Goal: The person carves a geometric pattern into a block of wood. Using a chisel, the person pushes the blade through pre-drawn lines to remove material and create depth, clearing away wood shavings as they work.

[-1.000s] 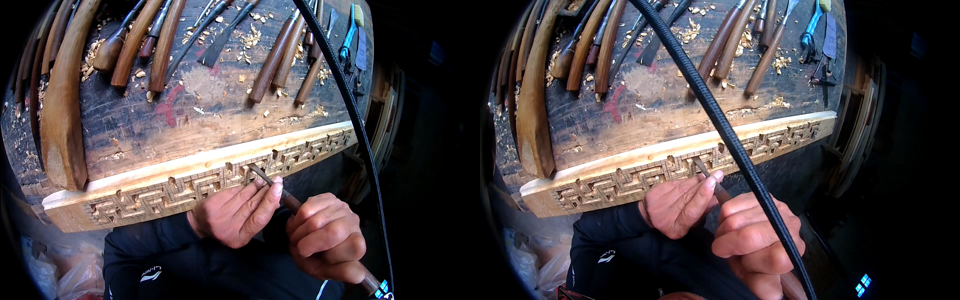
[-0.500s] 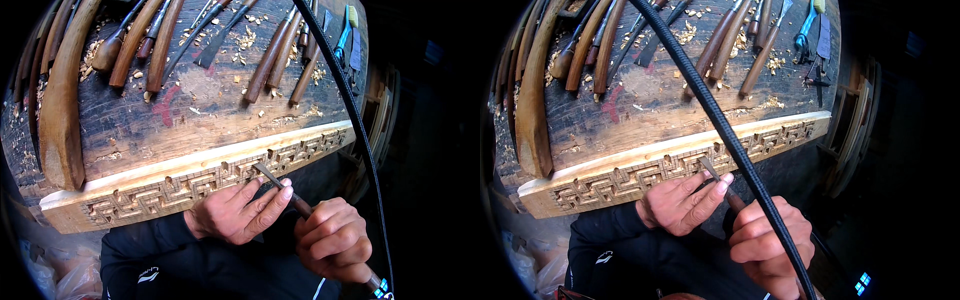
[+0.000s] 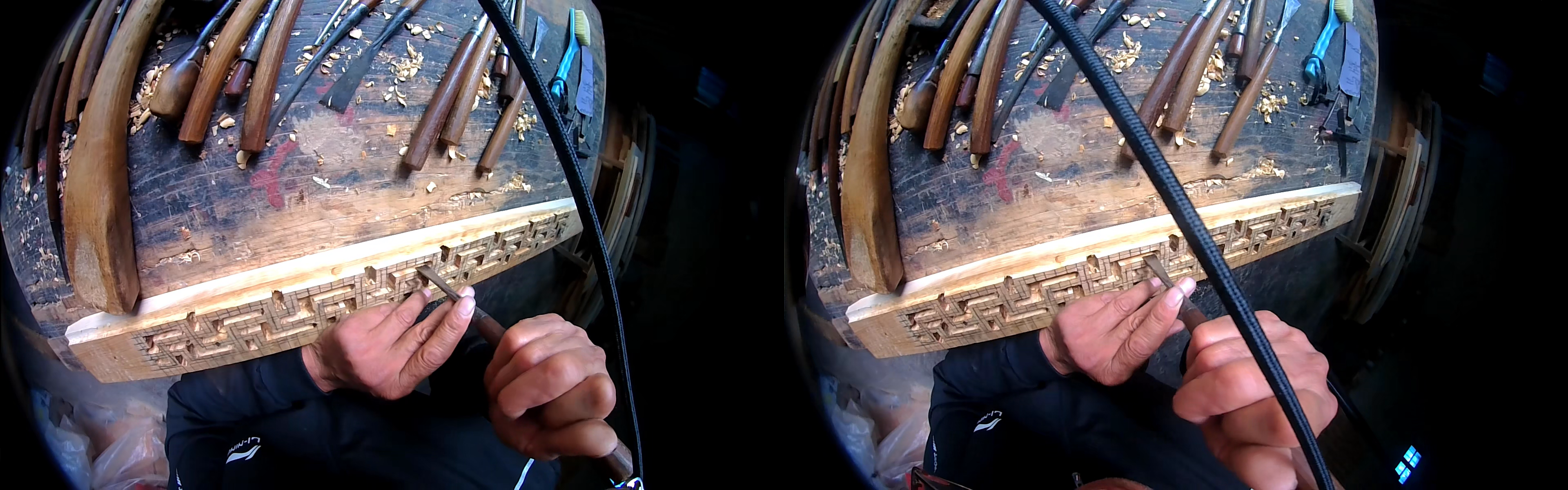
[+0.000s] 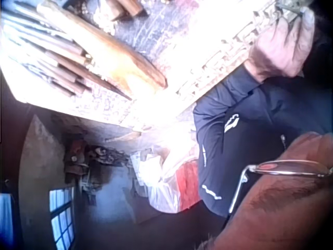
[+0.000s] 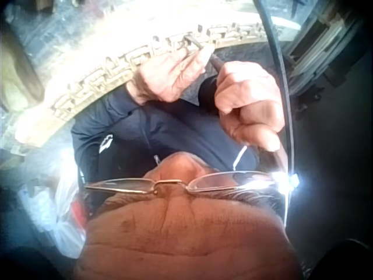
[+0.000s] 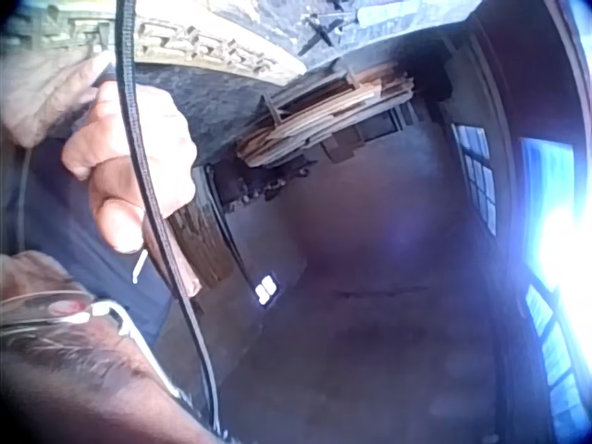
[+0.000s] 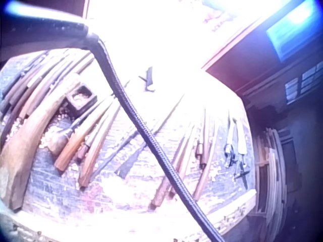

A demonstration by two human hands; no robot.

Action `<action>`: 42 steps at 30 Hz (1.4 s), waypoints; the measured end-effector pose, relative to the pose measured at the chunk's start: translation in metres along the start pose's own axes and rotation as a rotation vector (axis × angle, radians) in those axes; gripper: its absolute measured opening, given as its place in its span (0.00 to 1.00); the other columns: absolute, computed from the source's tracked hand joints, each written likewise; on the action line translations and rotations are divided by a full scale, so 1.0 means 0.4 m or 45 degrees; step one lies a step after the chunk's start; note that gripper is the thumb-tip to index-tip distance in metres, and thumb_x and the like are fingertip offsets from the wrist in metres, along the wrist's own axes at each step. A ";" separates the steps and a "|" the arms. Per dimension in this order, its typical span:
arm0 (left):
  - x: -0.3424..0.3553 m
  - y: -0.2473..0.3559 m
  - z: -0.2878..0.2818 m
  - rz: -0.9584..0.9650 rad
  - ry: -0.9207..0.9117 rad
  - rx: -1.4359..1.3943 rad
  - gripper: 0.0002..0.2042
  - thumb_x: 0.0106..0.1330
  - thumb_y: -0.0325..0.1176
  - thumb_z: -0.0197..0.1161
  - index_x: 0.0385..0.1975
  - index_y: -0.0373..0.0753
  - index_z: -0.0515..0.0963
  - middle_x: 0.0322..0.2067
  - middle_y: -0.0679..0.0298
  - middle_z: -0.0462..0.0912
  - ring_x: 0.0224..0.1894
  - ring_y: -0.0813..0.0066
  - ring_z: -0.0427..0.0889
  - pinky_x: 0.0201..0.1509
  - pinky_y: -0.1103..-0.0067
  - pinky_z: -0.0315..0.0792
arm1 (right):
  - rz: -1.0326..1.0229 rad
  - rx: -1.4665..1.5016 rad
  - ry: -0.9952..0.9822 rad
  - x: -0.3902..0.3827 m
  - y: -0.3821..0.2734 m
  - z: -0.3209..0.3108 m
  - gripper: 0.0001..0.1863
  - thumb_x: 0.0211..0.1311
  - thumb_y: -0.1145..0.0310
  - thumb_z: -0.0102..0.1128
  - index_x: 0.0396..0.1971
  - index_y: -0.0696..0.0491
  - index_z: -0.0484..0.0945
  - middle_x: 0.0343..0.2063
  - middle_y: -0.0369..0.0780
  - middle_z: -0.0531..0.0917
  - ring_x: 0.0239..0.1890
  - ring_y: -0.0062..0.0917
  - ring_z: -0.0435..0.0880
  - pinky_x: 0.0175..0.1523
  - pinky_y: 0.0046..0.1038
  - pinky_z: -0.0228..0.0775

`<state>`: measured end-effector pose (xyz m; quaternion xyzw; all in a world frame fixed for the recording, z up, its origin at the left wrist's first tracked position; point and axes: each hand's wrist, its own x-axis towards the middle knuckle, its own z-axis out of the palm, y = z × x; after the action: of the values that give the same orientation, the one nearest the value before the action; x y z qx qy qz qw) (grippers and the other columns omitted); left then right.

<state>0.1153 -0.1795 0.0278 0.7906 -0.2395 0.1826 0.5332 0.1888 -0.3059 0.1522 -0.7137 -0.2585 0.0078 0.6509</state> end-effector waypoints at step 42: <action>-0.005 0.005 0.024 0.075 0.178 0.103 0.19 0.75 0.26 0.68 0.60 0.19 0.82 0.47 0.45 0.94 0.43 0.61 0.97 0.44 0.74 0.90 | -0.201 0.128 0.146 -0.060 0.027 0.006 0.30 0.91 0.55 0.53 0.21 0.52 0.65 0.16 0.42 0.80 0.08 0.23 0.72 0.15 0.26 0.62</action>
<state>0.1126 -0.1887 0.0248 0.7894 -0.2173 0.2627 0.5105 0.1708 -0.3129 0.1339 -0.6568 -0.2756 -0.0712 0.6983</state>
